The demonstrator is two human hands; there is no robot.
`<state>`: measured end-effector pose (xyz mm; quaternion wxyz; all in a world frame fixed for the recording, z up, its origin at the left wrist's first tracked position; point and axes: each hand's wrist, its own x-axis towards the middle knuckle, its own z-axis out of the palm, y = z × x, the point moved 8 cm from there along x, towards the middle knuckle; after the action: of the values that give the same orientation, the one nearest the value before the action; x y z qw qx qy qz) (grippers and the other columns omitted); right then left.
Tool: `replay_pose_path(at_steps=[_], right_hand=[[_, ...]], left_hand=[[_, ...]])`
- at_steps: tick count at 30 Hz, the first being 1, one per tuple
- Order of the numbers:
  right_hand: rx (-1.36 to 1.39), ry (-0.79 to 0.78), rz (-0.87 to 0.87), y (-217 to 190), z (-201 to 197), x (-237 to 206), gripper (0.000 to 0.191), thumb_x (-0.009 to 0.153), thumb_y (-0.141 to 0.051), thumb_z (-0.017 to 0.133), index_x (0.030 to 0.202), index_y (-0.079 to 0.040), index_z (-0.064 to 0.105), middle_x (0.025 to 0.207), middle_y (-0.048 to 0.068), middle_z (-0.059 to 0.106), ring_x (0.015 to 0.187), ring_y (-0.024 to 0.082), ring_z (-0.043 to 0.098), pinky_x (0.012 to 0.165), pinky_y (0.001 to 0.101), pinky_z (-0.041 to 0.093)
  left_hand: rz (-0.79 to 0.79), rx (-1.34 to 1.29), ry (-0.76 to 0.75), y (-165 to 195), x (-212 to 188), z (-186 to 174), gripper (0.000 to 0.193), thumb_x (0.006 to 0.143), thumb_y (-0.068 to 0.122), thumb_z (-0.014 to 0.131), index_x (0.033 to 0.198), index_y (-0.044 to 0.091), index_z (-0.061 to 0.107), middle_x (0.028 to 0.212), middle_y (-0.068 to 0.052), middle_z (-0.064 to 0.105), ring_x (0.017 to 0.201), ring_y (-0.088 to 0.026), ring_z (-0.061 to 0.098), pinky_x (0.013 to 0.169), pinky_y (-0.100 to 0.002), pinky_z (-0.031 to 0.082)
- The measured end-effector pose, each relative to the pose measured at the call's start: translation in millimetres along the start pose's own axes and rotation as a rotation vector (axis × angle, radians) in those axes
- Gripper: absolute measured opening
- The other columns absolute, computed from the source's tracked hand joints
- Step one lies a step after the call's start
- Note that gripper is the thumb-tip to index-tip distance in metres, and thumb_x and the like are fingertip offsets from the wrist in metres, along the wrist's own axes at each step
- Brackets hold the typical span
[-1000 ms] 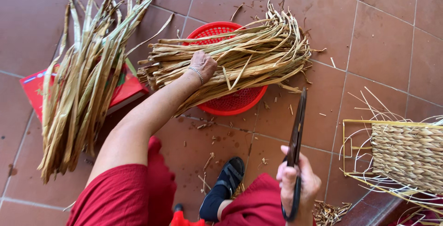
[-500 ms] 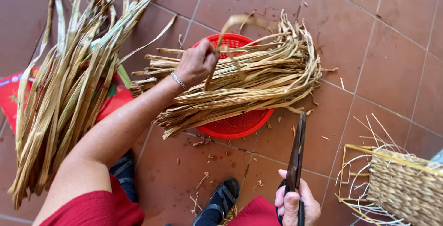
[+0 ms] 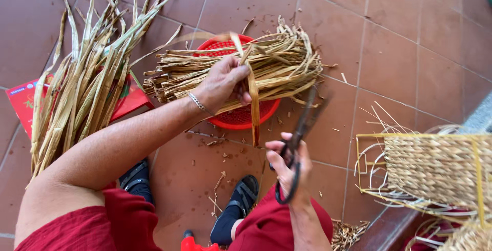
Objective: The person sits on a tiled floor and uses shears to trim dried palm leaves, then weaves the trimmed strips into a rectangular basket frame. The person repeatedly cuts individual leaves and places them into a red basket, then interlaces the strips into the frame to build up the basket walls.
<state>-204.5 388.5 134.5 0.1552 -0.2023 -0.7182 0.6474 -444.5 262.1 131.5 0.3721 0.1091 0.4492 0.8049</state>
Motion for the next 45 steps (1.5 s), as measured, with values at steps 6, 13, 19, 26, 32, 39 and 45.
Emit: replay_pose_path(at_steps=[6, 13, 19, 26, 32, 39, 45], right_hand=[[0.016, -0.014, 0.068, -3.5, -20.7, -106.0, 0.047, 0.081, -0.002, 0.083, 0.124, -0.007, 0.064, 0.085, 0.003, 0.069, 0.065, 0.008, 0.06, 0.057, 0.0235, 0.049], [0.154, 0.132, 0.175, 22.1, -79.4, -234.6, 0.046, 0.079, -0.001, 0.079, 0.121, -0.004, 0.061, 0.078, 0.006, 0.069, 0.055, 0.014, 0.063, 0.05, 0.0271, 0.051], [0.155, 0.055, 0.106, 41.7, -103.4, -301.9, 0.045, 0.082, 0.001, 0.078, 0.123, -0.002, 0.059, 0.081, 0.005, 0.072, 0.06, 0.014, 0.068, 0.056, 0.0259, 0.054], [0.253, -0.055, 0.122, 35.4, -99.3, -270.9, 0.044, 0.083, 0.001, 0.078, 0.124, 0.0, 0.062, 0.08, 0.005, 0.07, 0.058, 0.012, 0.062, 0.054, 0.0237, 0.049], [0.562, -0.115, 0.127, 20.7, -76.2, -223.5, 0.041, 0.088, 0.0, 0.074, 0.127, 0.001, 0.061, 0.084, 0.006, 0.069, 0.059, 0.011, 0.057, 0.053, 0.0238, 0.044], [0.439, -0.125, -0.039, -20.1, -58.2, -190.1, 0.054, 0.106, -0.05, 0.054, 0.133, -0.003, 0.055, 0.076, 0.002, 0.056, 0.06, 0.008, 0.047, 0.054, 0.023, 0.04], [-0.005, -0.182, -0.26, -49.6, -31.1, -184.6, 0.075, 0.104, -0.067, 0.041, 0.139, -0.003, 0.055, 0.089, -0.002, 0.058, 0.074, 0.007, 0.048, 0.066, 0.0216, 0.042]], left_hand=[[-0.093, 0.133, 0.053, -53.7, -114.9, 78.6, 0.022, 0.102, 0.024, 0.058, 0.107, 0.006, 0.047, 0.08, -0.011, 0.071, 0.055, -0.019, 0.07, 0.049, -0.032, 0.059], [-0.225, 0.574, 0.179, -155.2, -274.1, 100.7, 0.033, 0.099, 0.025, 0.072, 0.117, -0.002, 0.067, 0.076, -0.005, 0.07, 0.055, -0.012, 0.061, 0.048, -0.028, 0.05], [0.034, 0.665, 0.046, -223.1, -373.2, 161.7, 0.059, 0.086, 0.013, 0.072, 0.141, 0.01, 0.051, 0.077, -0.005, 0.069, 0.06, -0.009, 0.064, 0.049, -0.029, 0.054], [0.247, 0.851, -0.23, -182.7, -358.7, 188.3, 0.038, 0.093, 0.008, 0.066, 0.131, 0.008, 0.068, 0.095, -0.005, 0.076, 0.084, -0.012, 0.07, 0.075, -0.028, 0.058], [0.719, 1.123, -0.265, -107.6, -327.2, 199.2, 0.02, 0.09, 0.016, 0.077, 0.109, 0.011, 0.073, 0.095, -0.009, 0.073, 0.088, -0.026, 0.072, 0.077, -0.035, 0.058], [1.017, 1.03, -0.025, -51.5, -299.9, 192.6, 0.019, 0.095, 0.011, 0.072, 0.109, 0.008, 0.06, 0.104, -0.01, 0.068, 0.095, -0.028, 0.066, 0.086, -0.035, 0.053], [0.351, 0.457, 0.112, -70.0, -249.2, 130.0, 0.019, 0.101, 0.017, 0.069, 0.114, 0.002, 0.065, 0.089, 0.001, 0.067, 0.081, -0.002, 0.058, 0.072, -0.021, 0.053]])
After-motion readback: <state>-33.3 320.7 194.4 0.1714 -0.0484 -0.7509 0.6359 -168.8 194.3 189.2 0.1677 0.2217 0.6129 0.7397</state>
